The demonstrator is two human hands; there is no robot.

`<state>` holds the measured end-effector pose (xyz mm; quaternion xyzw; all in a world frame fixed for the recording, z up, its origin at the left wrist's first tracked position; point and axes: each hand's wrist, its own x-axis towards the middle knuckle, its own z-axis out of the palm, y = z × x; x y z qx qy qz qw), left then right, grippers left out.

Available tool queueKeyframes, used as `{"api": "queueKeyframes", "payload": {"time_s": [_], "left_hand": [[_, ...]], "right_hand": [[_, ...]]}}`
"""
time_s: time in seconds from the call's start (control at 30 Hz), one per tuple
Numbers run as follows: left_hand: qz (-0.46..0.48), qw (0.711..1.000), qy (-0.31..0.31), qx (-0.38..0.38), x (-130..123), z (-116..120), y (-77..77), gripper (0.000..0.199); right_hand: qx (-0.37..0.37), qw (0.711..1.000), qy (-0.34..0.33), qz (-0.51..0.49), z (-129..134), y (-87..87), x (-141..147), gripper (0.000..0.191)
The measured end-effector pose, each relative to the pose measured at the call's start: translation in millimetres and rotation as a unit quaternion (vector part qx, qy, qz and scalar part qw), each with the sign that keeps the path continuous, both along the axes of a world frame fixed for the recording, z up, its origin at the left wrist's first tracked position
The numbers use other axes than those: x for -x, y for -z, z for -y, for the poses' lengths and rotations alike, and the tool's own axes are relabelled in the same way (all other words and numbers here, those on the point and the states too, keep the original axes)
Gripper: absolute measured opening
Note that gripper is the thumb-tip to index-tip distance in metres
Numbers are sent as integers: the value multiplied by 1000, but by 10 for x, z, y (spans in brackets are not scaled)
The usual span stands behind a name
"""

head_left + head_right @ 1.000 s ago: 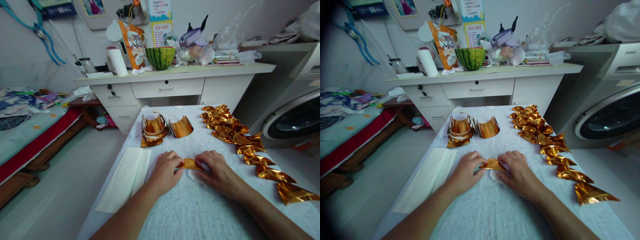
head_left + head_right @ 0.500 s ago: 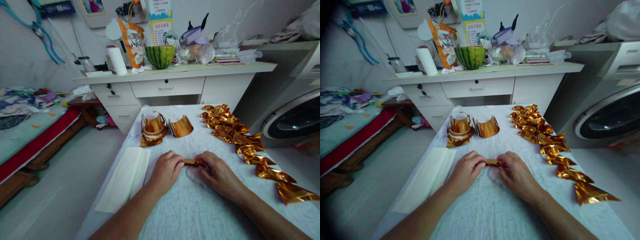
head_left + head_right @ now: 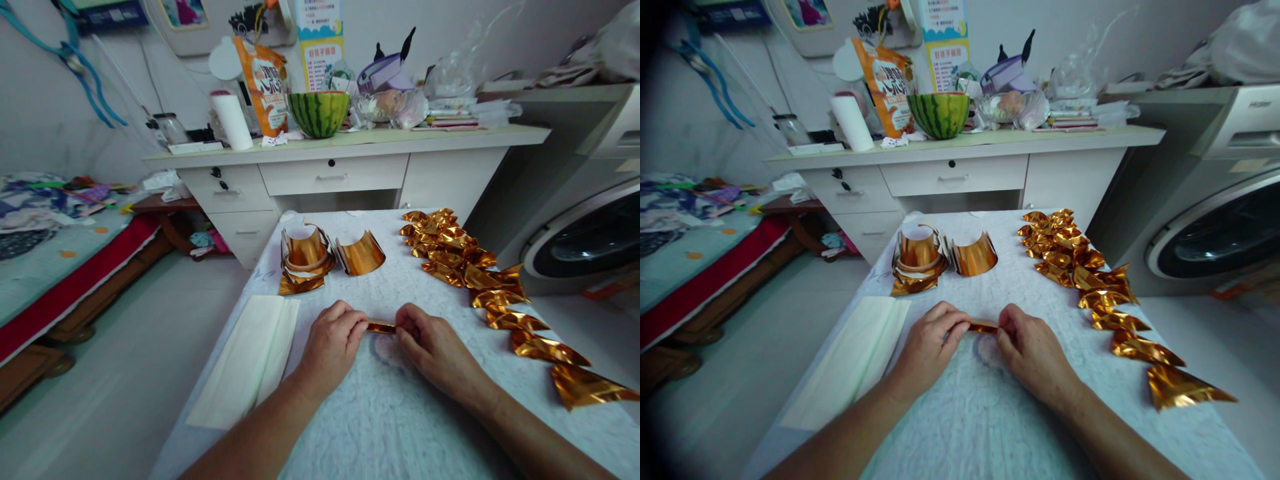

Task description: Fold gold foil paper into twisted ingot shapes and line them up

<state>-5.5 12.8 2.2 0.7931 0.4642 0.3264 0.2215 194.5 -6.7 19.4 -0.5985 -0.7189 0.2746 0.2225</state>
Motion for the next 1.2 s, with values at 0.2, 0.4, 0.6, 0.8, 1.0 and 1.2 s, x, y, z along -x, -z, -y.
{"api": "queueKeyframes", "payload": {"time_s": [0.2,0.4,0.6,0.8,1.0,1.2], "left_hand": [[-25,1000,-15,-2,-9,15,-49,21],[-67,997,-13,39,-16,23,-52,23],[-65,997,21,47,-19,45,-57,21],[-62,997,15,37,-7,39,-36,27],[-63,997,21,28,5,41,-7,29],[-78,996,29,21,7,47,17,32]], "right_hand": [[-19,1000,-6,-9,-11,45,7,10],[-31,999,-12,-12,-3,53,-3,9],[-40,999,-4,-4,-3,78,-13,9],[-38,999,-10,12,4,79,8,11],[-35,999,-25,23,13,58,11,15],[-36,998,-33,30,19,46,9,16]]}}
